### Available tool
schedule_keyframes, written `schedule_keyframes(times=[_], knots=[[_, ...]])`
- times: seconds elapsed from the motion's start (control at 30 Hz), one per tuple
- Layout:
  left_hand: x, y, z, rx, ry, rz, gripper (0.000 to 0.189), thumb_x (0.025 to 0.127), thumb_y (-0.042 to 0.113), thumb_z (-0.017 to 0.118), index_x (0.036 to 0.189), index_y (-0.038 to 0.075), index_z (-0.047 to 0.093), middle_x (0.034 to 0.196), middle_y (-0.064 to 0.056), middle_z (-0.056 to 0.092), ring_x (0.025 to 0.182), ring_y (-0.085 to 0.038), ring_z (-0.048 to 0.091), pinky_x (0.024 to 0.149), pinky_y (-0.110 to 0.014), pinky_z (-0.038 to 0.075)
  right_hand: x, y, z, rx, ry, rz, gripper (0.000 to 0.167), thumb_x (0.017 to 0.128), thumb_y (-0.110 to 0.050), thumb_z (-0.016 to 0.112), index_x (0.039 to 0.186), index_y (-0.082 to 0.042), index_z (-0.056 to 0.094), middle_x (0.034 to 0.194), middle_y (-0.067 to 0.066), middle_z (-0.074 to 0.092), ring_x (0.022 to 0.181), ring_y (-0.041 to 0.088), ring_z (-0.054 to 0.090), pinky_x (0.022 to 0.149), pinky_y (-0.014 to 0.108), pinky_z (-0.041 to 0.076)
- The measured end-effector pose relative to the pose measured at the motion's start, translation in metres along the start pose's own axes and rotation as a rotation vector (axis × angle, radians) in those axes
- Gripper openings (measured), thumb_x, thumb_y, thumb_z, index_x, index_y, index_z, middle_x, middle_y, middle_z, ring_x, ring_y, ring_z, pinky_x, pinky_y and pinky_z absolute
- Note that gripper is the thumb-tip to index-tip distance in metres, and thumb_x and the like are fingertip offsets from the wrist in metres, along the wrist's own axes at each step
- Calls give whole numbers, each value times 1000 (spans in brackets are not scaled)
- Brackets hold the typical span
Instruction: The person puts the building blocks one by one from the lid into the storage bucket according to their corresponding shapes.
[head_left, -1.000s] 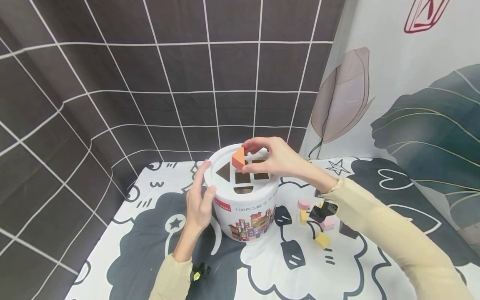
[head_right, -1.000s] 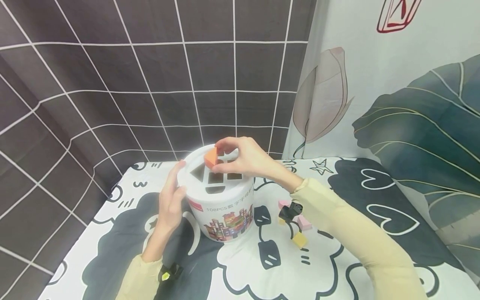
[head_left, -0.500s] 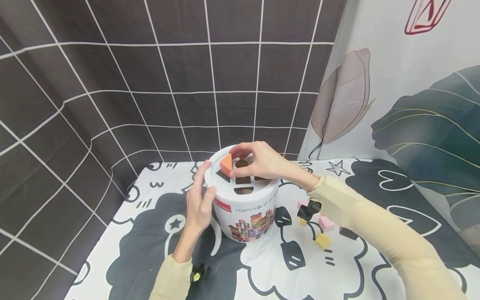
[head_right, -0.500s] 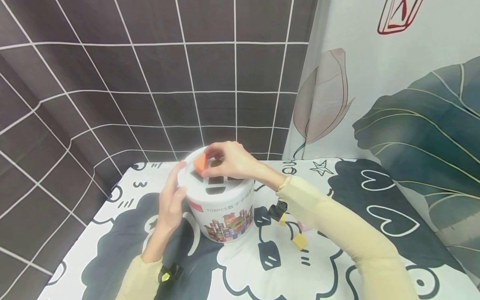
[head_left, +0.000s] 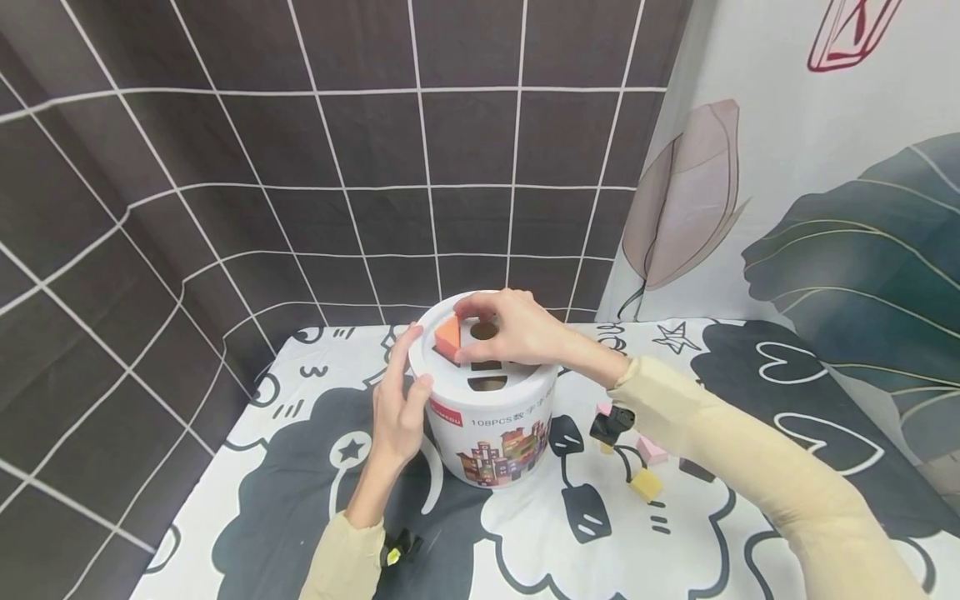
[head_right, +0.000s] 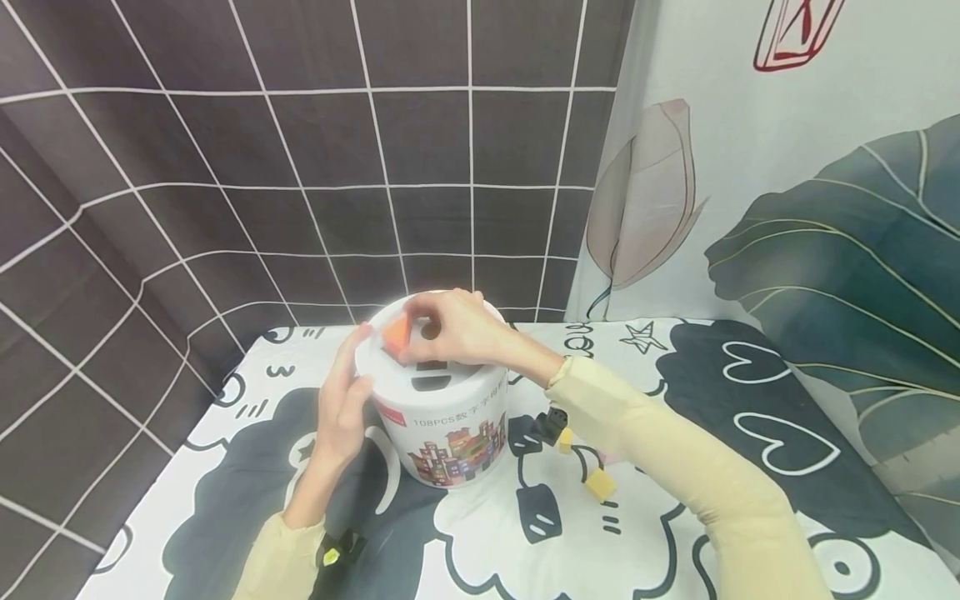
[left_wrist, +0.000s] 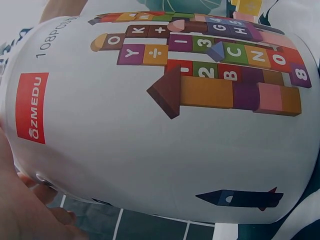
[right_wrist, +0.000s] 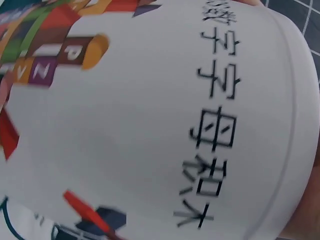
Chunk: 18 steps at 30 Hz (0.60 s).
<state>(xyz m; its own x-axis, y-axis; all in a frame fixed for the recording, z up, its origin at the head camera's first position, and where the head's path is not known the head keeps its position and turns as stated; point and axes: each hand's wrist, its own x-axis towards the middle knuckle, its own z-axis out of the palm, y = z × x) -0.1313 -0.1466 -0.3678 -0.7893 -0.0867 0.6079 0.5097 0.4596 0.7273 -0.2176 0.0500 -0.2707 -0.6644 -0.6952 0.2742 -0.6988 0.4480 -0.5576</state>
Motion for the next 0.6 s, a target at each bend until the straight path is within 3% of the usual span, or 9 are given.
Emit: schedule_keyframes(times=[0.17,0.3,0.47,0.6], knots=[[0,-2,0,-6,11,11,63,87,20,46,148,7,46,151,-9,48,140,-25,40,112,-51,29,-11,4,-13,-10,88,-28,57,81,-27,81,130,-4,63,123,7,68,107,26,62,91,47,46],[0,-3,0,-6,24,28,62,87,21,46,147,6,47,150,-9,48,141,-25,40,113,-49,29,-25,13,-31,25,177,-29,46,85,-22,77,126,-5,65,119,5,69,104,24,62,89,42,46],[0,-3,1,-5,28,34,62,87,21,46,147,5,47,150,-9,48,141,-24,40,114,-47,28,-52,33,-54,30,257,-16,38,88,-13,75,123,-5,66,115,6,71,100,20,61,77,33,44],[0,-3,1,-9,29,25,62,87,21,46,147,6,48,150,-9,48,141,-24,40,114,-48,28,-80,53,-65,28,290,35,35,88,-9,74,122,-6,67,112,4,72,97,19,60,75,32,39]])
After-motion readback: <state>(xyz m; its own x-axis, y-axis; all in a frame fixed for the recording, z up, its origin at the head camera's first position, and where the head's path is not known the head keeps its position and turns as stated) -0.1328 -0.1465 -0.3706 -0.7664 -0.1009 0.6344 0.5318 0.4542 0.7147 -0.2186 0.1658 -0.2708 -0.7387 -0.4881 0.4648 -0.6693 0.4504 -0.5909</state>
